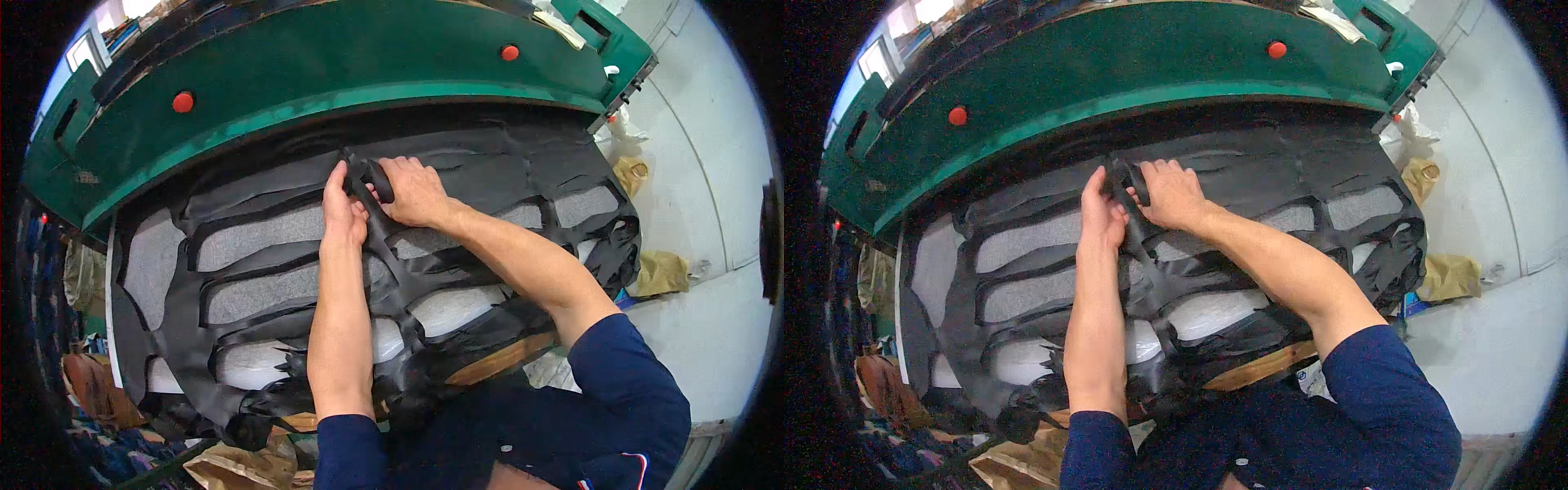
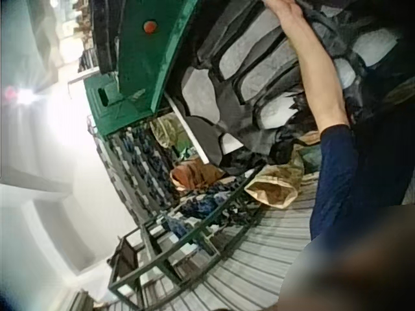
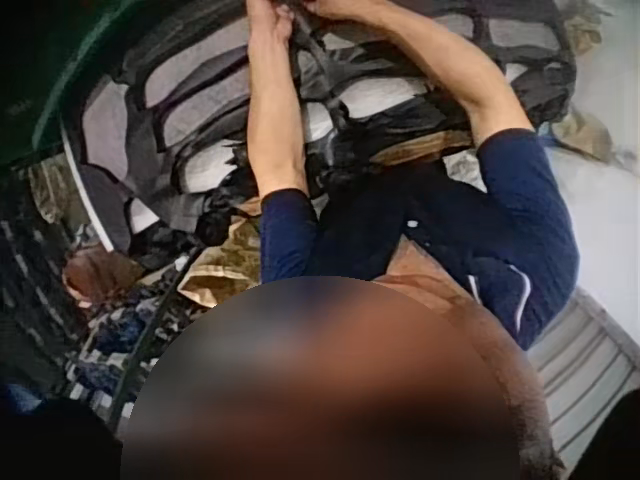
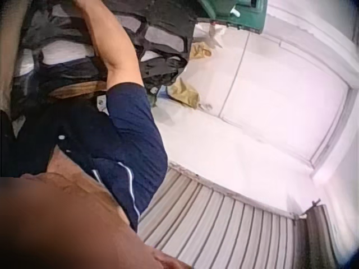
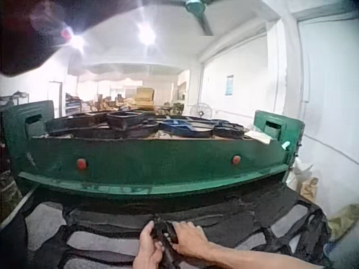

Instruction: The person is extracting die-cut material pieces from a large machine sheet and placing them into a collection bag, then uses scissors to trim or separate pieces.

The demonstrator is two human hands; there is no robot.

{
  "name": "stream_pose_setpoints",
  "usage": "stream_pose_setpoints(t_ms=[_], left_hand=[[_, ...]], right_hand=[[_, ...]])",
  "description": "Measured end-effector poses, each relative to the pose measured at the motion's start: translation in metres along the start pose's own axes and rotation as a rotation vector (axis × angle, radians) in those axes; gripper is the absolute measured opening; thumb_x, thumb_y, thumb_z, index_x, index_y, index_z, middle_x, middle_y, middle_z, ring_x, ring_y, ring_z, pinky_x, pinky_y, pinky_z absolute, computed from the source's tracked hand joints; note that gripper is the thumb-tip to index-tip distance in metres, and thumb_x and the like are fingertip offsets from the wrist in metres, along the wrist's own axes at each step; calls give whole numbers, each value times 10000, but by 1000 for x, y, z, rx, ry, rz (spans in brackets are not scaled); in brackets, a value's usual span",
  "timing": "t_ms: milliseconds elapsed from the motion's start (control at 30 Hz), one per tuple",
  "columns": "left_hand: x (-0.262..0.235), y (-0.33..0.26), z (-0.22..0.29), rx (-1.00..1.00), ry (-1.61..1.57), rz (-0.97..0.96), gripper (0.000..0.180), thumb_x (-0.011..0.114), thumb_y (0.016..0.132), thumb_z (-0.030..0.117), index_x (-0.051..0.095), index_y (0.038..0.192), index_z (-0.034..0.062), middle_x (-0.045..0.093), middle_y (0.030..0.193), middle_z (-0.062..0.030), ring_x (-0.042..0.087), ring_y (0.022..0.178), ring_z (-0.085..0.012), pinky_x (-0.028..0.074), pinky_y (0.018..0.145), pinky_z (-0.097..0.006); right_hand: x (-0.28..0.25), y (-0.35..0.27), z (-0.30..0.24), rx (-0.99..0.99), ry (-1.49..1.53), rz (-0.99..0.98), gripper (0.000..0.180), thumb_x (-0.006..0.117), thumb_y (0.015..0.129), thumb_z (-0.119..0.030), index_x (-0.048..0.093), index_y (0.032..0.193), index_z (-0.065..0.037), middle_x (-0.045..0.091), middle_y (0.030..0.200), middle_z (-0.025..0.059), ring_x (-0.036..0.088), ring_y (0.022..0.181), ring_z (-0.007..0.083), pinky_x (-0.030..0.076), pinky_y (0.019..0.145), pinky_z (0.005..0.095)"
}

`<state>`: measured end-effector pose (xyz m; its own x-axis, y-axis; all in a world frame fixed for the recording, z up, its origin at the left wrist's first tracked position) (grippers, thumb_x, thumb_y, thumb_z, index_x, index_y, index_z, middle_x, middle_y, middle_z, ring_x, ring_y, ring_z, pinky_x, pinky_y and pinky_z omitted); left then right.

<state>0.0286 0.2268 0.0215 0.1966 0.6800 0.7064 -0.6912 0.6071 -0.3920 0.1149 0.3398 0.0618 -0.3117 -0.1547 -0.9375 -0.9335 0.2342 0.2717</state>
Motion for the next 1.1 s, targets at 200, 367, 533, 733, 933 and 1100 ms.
stream_pose_setpoints(t_ms=[200,367,533,733,933,1100], left_hand=[[1,-1,0,-38,-6,46,413,594,879,471,586,1040,91,586,765,-77,573,648,-179,481,584,-315],[-2,-1,1,-22,-4,72,405,604,873,457,581,1038,88,596,785,-77,597,686,-189,488,611,-316],[-2,0,2,1,-19,98,411,627,867,430,567,1047,65,606,803,-82,607,676,-203,474,570,-307],[-2,3,-2,59,77,76,448,582,898,425,542,1090,22,588,820,-112,613,698,-236,472,565,-325],[-2,-3,-5,135,51,217,287,669,844,251,603,945,-9,611,747,-89,621,575,-195,398,406,-273],[10,-6,-8,218,89,244,207,649,834,113,598,944,-54,608,770,-107,576,581,-191,493,486,-316]], right_hand=[[2,1,-1,-37,-42,35,496,645,832,-400,528,1134,-24,590,1075,188,567,1036,363,468,832,516],[-4,4,-4,27,-40,-112,467,698,797,-268,519,1139,-6,552,1135,207,534,1103,371,460,875,528],[-2,-1,3,-13,-109,-33,456,666,658,-8,514,1088,2,576,1058,212,569,1017,383,499,816,475],[-53,5,42,388,68,33,426,725,633,-136,571,992,34,650,986,253,633,962,388,508,839,448],[-170,-52,112,636,513,555,360,735,657,-134,646,955,48,688,933,113,653,843,217,523,770,343],[-297,-151,222,579,692,975,313,774,692,-101,675,952,41,682,847,77,638,746,160,522,704,301]])
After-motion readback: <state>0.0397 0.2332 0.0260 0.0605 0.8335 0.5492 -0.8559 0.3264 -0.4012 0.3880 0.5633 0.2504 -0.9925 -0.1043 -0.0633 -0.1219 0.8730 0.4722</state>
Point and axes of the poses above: each hand's wrist, its own y-axis towards the middle knuckle, its own x-axis out of the palm, z = x × y, the point moved 1 cm from there along y, towards the middle knuckle
